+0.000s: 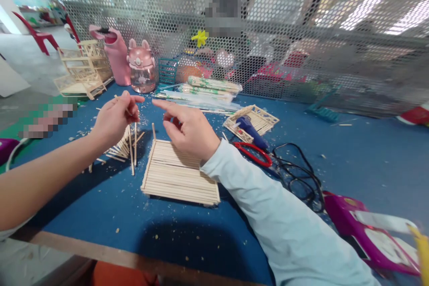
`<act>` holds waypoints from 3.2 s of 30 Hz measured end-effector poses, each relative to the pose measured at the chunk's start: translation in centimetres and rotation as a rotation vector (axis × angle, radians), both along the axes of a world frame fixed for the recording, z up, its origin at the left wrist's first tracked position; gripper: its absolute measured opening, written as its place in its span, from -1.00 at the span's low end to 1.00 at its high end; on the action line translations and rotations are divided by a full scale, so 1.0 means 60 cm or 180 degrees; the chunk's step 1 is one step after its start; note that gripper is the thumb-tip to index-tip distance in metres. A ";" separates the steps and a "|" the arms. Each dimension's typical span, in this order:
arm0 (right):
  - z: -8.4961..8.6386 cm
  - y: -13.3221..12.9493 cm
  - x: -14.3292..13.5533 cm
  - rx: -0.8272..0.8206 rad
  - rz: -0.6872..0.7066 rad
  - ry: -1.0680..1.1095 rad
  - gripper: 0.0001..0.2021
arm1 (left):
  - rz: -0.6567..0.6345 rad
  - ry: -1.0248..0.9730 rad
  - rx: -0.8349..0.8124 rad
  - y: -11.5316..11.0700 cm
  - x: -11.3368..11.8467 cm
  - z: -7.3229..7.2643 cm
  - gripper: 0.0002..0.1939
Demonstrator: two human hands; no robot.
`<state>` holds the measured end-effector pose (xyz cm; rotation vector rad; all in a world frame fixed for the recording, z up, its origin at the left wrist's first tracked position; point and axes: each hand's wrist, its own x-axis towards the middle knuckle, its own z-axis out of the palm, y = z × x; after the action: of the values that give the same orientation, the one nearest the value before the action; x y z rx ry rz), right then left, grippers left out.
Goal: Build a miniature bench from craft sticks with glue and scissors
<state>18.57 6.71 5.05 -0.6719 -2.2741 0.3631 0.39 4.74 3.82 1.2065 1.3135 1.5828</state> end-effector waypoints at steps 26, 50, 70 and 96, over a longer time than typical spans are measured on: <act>-0.068 -0.045 0.105 0.0262 -0.0975 0.0953 -0.87 | -0.0951 0.0935 -0.0015 -0.024 -0.023 -0.032 -0.61; -0.074 -0.050 0.092 0.0286 -0.0866 0.0698 -0.86 | -0.0430 0.1620 0.0218 -0.026 -0.002 -0.041 -0.81; -0.081 -0.047 0.092 0.0380 -0.0825 0.0684 -0.88 | -0.0391 0.1950 0.0227 -0.029 -0.001 -0.034 -0.82; -0.081 -0.047 0.093 0.0378 -0.0823 0.0653 -0.88 | -0.0436 0.1822 0.0262 -0.023 -0.005 -0.044 -0.71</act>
<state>24.17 3.89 0.21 -0.8164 -1.9694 0.1627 0.08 3.37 1.20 1.8500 1.4758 1.2455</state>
